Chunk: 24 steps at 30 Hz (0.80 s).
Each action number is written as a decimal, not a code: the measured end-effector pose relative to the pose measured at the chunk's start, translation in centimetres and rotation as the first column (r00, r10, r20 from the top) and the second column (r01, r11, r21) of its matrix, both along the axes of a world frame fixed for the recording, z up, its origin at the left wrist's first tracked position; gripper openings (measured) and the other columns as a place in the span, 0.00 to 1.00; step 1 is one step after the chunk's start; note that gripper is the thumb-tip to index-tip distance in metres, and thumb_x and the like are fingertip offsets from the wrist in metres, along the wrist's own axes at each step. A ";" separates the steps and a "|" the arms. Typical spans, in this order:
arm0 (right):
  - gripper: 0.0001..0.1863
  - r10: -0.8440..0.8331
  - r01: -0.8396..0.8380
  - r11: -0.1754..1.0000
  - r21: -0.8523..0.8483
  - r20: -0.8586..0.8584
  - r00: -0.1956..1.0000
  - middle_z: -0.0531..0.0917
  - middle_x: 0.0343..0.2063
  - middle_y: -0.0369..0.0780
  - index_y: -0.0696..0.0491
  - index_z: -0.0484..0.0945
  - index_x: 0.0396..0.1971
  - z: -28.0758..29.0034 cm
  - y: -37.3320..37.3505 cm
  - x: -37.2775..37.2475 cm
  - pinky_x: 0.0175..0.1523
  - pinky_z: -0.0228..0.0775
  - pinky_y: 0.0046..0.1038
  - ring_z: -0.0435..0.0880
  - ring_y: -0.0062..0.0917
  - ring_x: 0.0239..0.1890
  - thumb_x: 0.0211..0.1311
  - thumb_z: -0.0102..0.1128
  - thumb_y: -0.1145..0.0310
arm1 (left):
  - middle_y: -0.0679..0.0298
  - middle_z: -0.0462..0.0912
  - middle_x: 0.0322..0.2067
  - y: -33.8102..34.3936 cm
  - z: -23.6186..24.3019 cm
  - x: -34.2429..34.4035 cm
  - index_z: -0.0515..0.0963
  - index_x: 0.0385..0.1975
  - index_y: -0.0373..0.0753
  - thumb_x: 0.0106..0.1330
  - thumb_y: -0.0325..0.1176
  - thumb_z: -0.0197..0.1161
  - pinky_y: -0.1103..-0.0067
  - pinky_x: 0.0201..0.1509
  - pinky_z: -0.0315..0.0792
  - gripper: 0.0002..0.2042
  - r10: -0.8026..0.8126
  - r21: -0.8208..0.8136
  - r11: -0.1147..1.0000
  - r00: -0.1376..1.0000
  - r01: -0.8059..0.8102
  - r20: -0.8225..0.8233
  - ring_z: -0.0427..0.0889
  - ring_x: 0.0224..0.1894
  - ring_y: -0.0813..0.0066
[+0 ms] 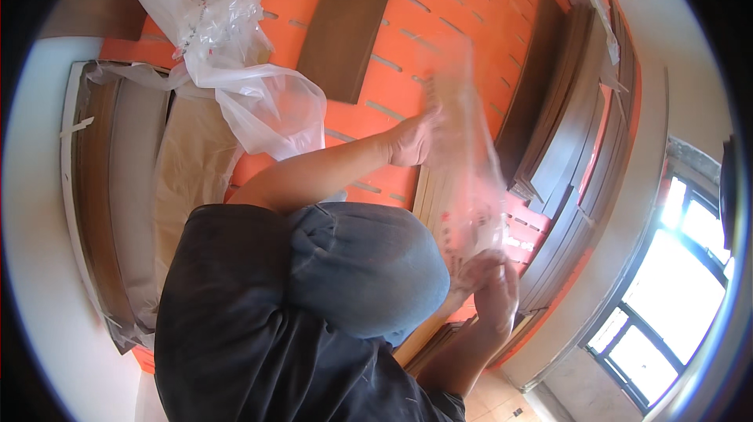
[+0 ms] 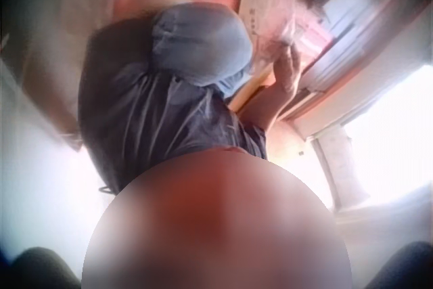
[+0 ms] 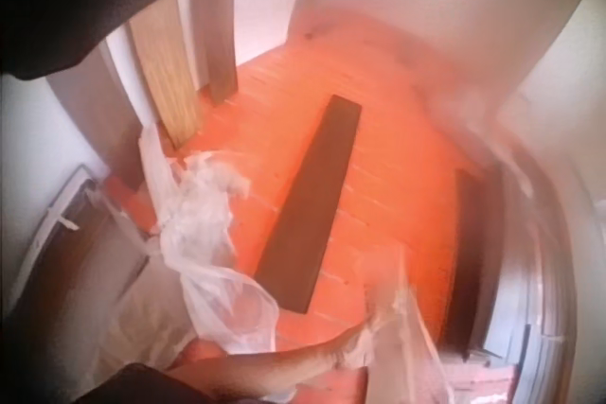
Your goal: Installing wooden floor panels by removing protective film and positioning them on the floor.
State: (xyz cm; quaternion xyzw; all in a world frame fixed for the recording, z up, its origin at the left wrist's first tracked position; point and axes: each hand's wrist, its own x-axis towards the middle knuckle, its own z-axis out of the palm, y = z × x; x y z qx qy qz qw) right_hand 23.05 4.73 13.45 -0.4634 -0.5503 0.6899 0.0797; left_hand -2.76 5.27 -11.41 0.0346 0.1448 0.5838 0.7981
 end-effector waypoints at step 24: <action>0.27 -0.252 0.237 0.967 -0.088 -0.241 0.937 0.74 0.64 0.48 0.63 0.67 0.67 -20.3 -6.3 -8.9 0.74 0.63 0.38 0.70 0.35 0.69 0.68 0.45 0.75 | 0.57 0.82 0.57 -11.2 1.2 -1.9 0.80 0.55 0.32 0.77 0.38 0.56 0.69 0.62 0.73 0.17 0.227 0.159 0.953 0.262 -0.257 -0.938 0.78 0.59 0.57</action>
